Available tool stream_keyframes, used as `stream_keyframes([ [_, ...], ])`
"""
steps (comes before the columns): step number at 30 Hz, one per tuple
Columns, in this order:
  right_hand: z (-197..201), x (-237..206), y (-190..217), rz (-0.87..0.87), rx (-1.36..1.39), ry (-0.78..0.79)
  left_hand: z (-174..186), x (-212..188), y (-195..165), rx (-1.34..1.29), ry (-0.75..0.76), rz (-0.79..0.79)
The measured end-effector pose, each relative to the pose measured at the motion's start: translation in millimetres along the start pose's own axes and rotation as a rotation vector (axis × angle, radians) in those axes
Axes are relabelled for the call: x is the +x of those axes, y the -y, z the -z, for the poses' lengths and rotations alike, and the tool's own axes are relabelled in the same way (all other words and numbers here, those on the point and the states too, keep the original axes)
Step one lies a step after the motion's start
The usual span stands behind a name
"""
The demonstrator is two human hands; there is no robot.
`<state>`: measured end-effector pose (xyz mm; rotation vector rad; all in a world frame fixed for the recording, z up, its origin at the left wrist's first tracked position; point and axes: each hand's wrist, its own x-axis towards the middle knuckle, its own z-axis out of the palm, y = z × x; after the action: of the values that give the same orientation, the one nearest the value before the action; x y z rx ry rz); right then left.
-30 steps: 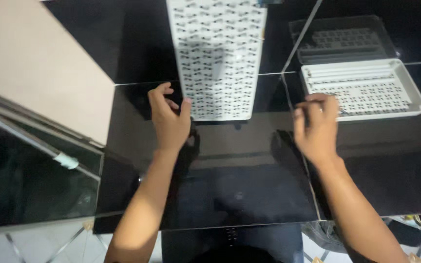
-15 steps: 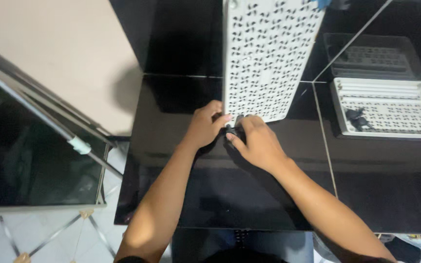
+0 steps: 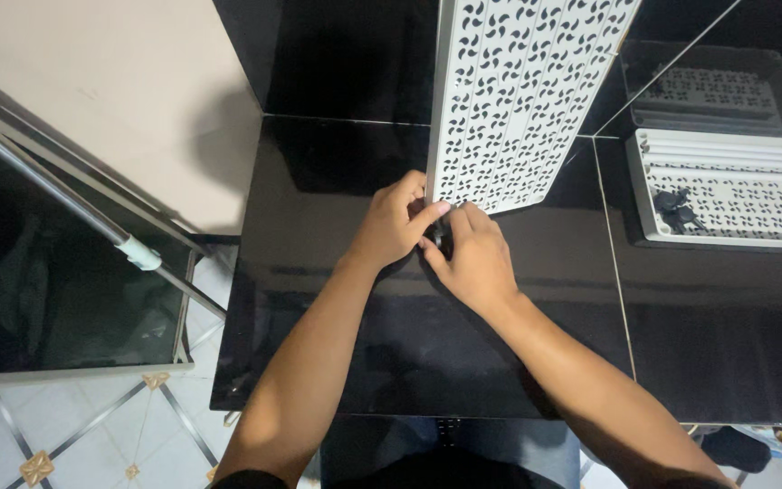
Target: The person takes apart a small white plastic two-tier shelf on a black tiled counter, pulling the perforated trays off the leg posts and removing the black plastic connector clips, then reassembles the shelf by fitting the trays back onto the posts and pressing the clips into place.
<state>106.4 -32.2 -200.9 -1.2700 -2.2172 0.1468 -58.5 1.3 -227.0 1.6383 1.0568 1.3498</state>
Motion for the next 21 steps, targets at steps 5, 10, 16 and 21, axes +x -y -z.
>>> stream_keyframes([
  [5,-6,-4,-1,-0.027,-0.01,-0.007,0,-1,1,0.053,-0.012,-0.079],
  [10,-11,-3,-6,0.021,-0.011,-0.025,-1,-2,5,0.093,-0.03,-0.037],
  [16,-17,-4,1,0.102,-0.017,-0.055,-6,2,17,0.204,-0.085,-0.091],
  [21,-17,-10,5,0.097,-0.014,-0.027,-11,4,24,0.249,-0.138,-0.157],
])
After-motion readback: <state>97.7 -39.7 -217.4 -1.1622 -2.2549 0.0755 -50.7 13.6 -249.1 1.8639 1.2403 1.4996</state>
